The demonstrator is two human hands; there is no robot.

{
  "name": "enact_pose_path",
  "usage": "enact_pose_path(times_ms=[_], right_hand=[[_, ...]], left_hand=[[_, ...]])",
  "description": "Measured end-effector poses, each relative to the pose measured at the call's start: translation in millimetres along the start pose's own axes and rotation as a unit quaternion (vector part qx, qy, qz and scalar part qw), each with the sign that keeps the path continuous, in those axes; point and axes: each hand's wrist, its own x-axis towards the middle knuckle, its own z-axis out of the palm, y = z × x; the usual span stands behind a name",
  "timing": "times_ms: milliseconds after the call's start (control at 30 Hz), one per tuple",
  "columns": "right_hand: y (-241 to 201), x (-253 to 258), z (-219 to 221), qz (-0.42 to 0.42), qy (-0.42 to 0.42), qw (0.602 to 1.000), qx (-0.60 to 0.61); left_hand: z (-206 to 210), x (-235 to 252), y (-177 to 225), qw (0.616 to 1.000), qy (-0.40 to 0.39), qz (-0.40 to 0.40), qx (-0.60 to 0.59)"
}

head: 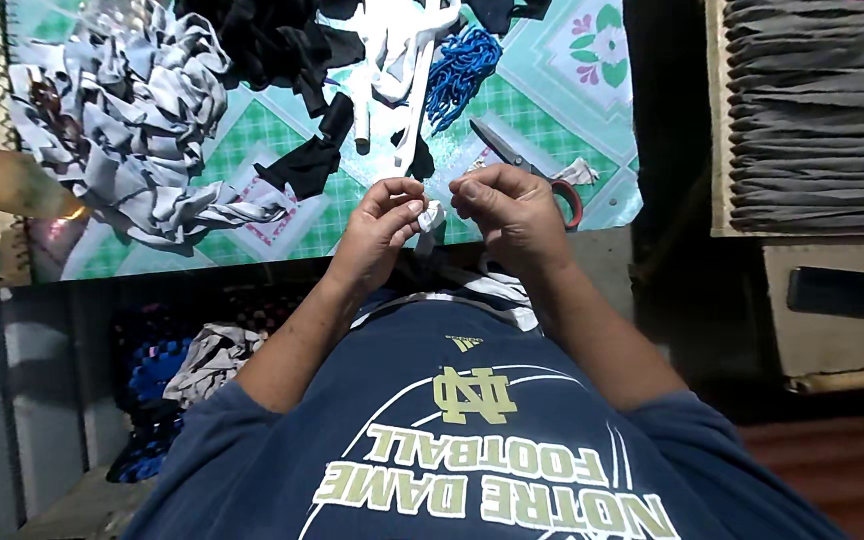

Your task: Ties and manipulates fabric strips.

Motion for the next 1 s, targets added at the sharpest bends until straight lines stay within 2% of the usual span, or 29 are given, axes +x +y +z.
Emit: enact_pose_path(times_ms=[133,367,600,733,833,1000], right_hand=[[-2.2,-0.1,-1.2,-0.013,-0.005,1.000,0.003],[-3.4,-0.8,2.5,0.001,-0.001,1.000,0.002],[-4.1,-2.6,3.2,-0.002,0.001,1.000,-0.002],[-4.5,-0.8,-3.3,-0.026,0.023,0.999,-0.017],[-4.7,0.9,-9.5,-0.039,0.045,0.996,-0.064],[3.0,-3.1,-15.7,0.007,0.005,0.983,-0.184]], left_hand=[[-1.0,-0.4,-1.3,1.000,0.003,0.000,0.026],[2.3,-3.8,-7.3,0.990,-0.078,0.036,0.108],[3.4,-5.8,-7.1,0.987,-0.069,0.036,0.144],[-2.7,-4.4,-7.1,0.989,-0.056,0.049,0.126],[-2.8,-5.0,-2.5,0.995,-0.030,0.029,0.088],[1.1,-1.9,7.0,0.999,0.005,0.034,-0.016]])
